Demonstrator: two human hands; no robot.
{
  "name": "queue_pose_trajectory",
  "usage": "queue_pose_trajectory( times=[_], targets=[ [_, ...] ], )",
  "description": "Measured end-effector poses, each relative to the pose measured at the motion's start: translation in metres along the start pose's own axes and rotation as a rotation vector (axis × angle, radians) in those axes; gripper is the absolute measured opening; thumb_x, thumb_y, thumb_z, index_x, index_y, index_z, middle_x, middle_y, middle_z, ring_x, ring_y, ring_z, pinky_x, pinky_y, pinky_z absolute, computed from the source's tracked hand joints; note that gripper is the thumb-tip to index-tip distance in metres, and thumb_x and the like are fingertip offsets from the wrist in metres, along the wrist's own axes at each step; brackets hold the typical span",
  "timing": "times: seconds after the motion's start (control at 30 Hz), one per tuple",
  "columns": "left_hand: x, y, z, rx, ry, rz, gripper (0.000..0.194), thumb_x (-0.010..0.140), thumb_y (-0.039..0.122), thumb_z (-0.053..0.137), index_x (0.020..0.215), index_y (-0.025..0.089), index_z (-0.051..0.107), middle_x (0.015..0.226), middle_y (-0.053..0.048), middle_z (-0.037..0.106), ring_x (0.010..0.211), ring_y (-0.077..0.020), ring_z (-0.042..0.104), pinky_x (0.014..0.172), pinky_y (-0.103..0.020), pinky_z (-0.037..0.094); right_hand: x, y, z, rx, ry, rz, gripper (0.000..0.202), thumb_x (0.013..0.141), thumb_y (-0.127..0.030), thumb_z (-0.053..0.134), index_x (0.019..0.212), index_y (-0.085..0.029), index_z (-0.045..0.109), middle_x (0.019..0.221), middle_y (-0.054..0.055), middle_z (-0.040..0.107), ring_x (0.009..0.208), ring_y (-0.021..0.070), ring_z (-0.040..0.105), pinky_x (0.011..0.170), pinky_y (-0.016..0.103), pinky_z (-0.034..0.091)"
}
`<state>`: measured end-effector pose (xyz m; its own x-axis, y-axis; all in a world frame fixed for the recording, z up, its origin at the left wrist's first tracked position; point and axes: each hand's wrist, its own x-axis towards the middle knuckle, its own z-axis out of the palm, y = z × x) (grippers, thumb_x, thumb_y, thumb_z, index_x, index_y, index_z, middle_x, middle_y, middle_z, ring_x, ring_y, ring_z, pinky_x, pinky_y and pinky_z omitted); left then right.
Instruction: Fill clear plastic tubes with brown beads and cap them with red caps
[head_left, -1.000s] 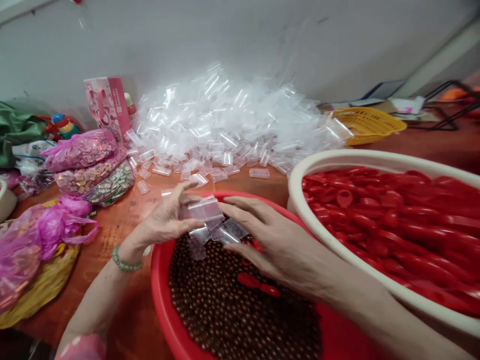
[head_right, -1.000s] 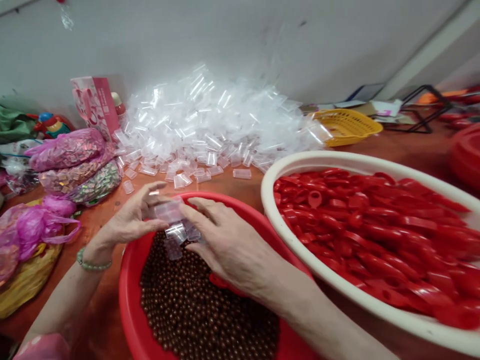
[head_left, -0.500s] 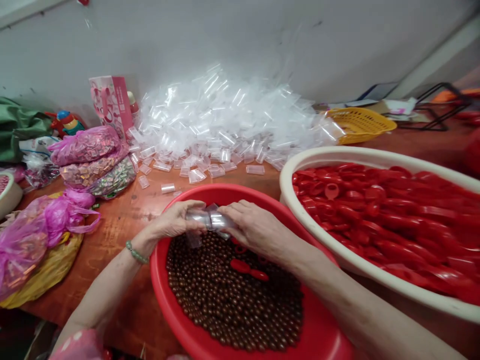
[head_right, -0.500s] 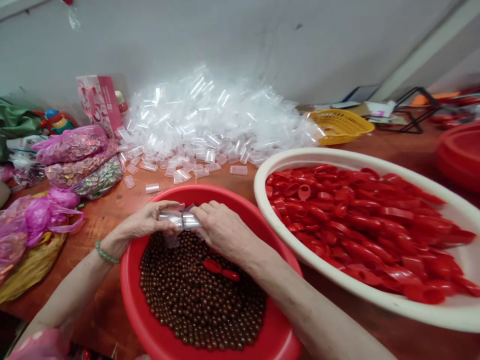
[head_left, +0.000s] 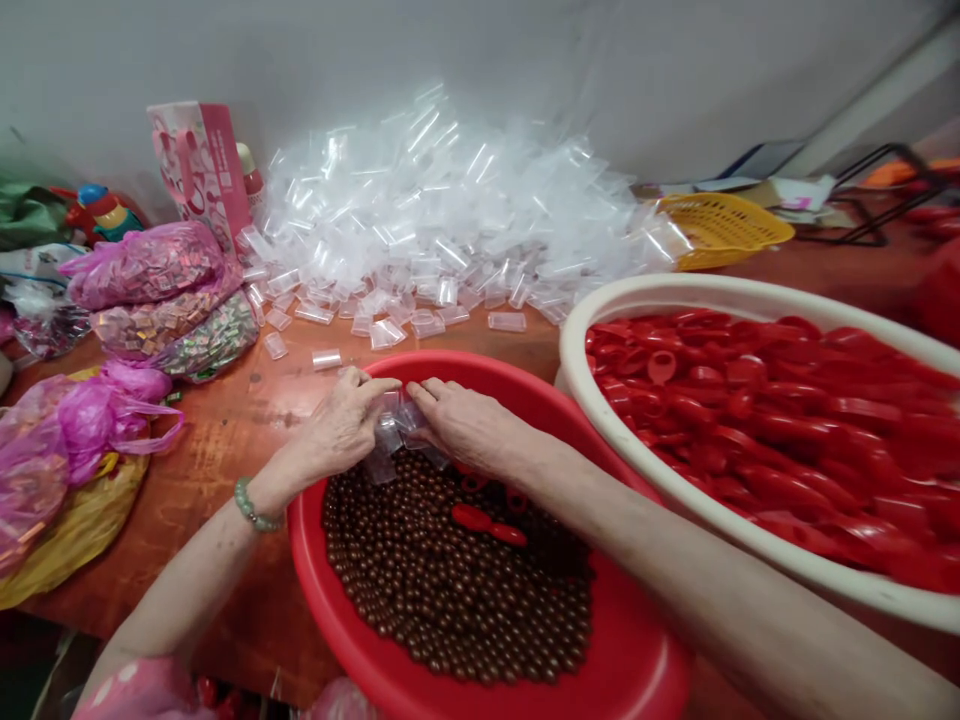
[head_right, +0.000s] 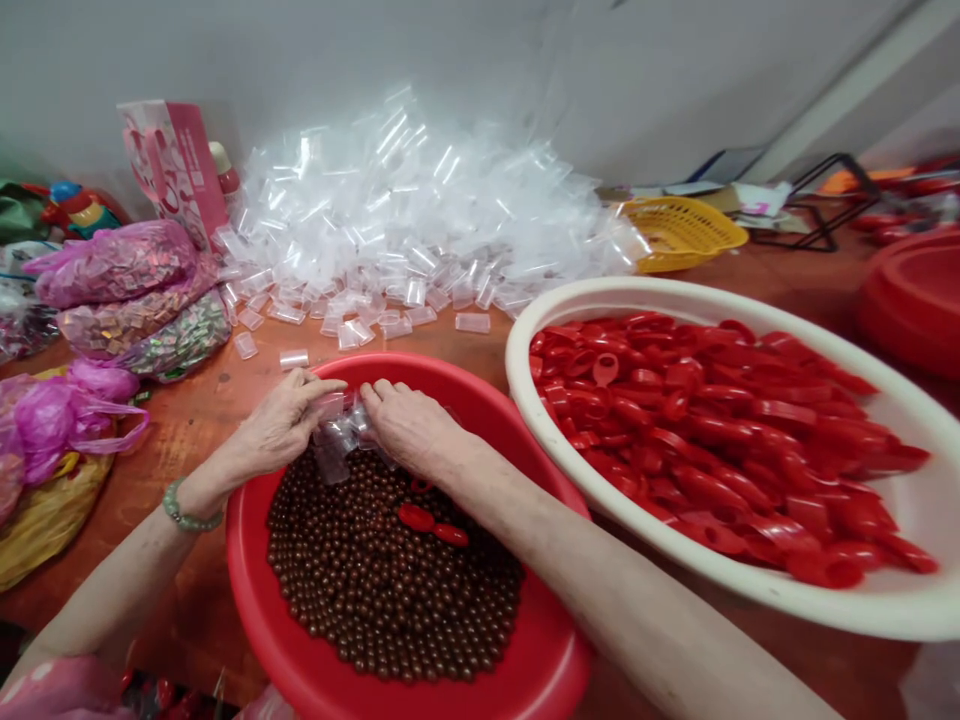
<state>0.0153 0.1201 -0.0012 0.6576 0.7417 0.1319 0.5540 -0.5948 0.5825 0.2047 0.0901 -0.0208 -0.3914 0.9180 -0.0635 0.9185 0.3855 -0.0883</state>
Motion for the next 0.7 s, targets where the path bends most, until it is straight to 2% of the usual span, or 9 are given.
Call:
queue_pose_trajectory(
  times=[0.1, 0.2, 0.3, 0.4, 0.5, 0.6, 0.7],
  targets=[
    [-0.014, 0.009, 0.002, -0.06, -0.02, -0.084, 0.043, 0.086, 0.014, 0.049, 0.129, 0.015, 0.047, 0.117, -0.012, 0.058, 0.106, -0.0227, 0.056, 0.096, -0.044, 0.045, -0.011, -0.005, -0.007, -0.007, 0.012, 0.003, 0.046, 0.089, -0.022, 0.055, 0.132, -0.007, 0.045, 0.123, 0.022, 0.056, 0.106, 0.0337, 0.058, 0.08, 0.045, 0.05],
    [-0.027, 0.018, 0.009, -0.174, 0.017, -0.233, 0.052, 0.081, 0.019, 0.058, 0.13, 0.014, 0.042, 0.103, -0.009, 0.064, 0.09, -0.0225, 0.062, 0.083, -0.041, 0.051, -0.029, -0.012, -0.019, 0.075, 0.072, -0.043, 0.048, 0.089, -0.025, 0.057, 0.132, -0.008, 0.045, 0.124, 0.02, 0.056, 0.11, 0.032, 0.055, 0.087, 0.046, 0.049],
    [-0.038, 0.024, 0.017, -0.326, 0.039, -0.276, 0.057, 0.078, 0.023, 0.064, 0.13, 0.017, 0.04, 0.095, -0.006, 0.065, 0.08, -0.02, 0.064, 0.072, -0.035, 0.052, -0.045, -0.026, -0.026, 0.273, 0.17, -0.178, 0.039, 0.088, -0.025, 0.059, 0.123, -0.01, 0.051, 0.116, 0.015, 0.06, 0.107, 0.0263, 0.056, 0.091, 0.04, 0.048],
    [-0.048, 0.031, 0.02, -0.428, 0.007, -0.288, 0.062, 0.077, 0.023, 0.065, 0.132, 0.017, 0.038, 0.091, -0.005, 0.067, 0.078, -0.0193, 0.066, 0.069, -0.032, 0.052, -0.055, -0.043, -0.022, 0.298, 0.196, -0.248, 0.02, 0.089, -0.018, 0.054, 0.109, -0.012, 0.057, 0.101, 0.012, 0.064, 0.095, 0.0242, 0.059, 0.084, 0.037, 0.05],
    [-0.059, 0.037, 0.015, -0.424, -0.08, -0.271, 0.061, 0.081, 0.025, 0.062, 0.135, 0.015, 0.035, 0.087, -0.005, 0.069, 0.077, -0.0192, 0.066, 0.069, -0.032, 0.052, -0.061, -0.054, -0.016, 0.265, 0.092, -0.237, 0.013, 0.091, -0.018, 0.05, 0.099, -0.013, 0.059, 0.09, 0.01, 0.063, 0.082, 0.0212, 0.062, 0.072, 0.032, 0.051],
    [-0.073, 0.039, 0.007, -0.307, -0.18, -0.195, 0.046, 0.09, 0.029, 0.051, 0.132, 0.014, 0.04, 0.091, -0.007, 0.07, 0.083, -0.0198, 0.066, 0.077, -0.036, 0.053, -0.071, -0.058, -0.008, 0.204, -0.151, -0.244, 0.014, 0.087, -0.018, 0.055, 0.098, -0.013, 0.062, 0.092, 0.01, 0.066, 0.081, 0.02, 0.065, 0.071, 0.029, 0.05],
    [-0.086, 0.037, 0.003, -0.155, -0.156, -0.151, 0.033, 0.095, 0.024, 0.038, 0.126, 0.014, 0.047, 0.108, -0.012, 0.067, 0.098, -0.0216, 0.064, 0.09, -0.041, 0.05, -0.081, -0.06, 0.003, 0.116, -0.303, -0.234, 0.012, 0.077, -0.007, 0.059, 0.084, -0.011, 0.067, 0.082, 0.011, 0.069, 0.072, 0.0233, 0.068, 0.065, 0.031, 0.05]
  ],
)
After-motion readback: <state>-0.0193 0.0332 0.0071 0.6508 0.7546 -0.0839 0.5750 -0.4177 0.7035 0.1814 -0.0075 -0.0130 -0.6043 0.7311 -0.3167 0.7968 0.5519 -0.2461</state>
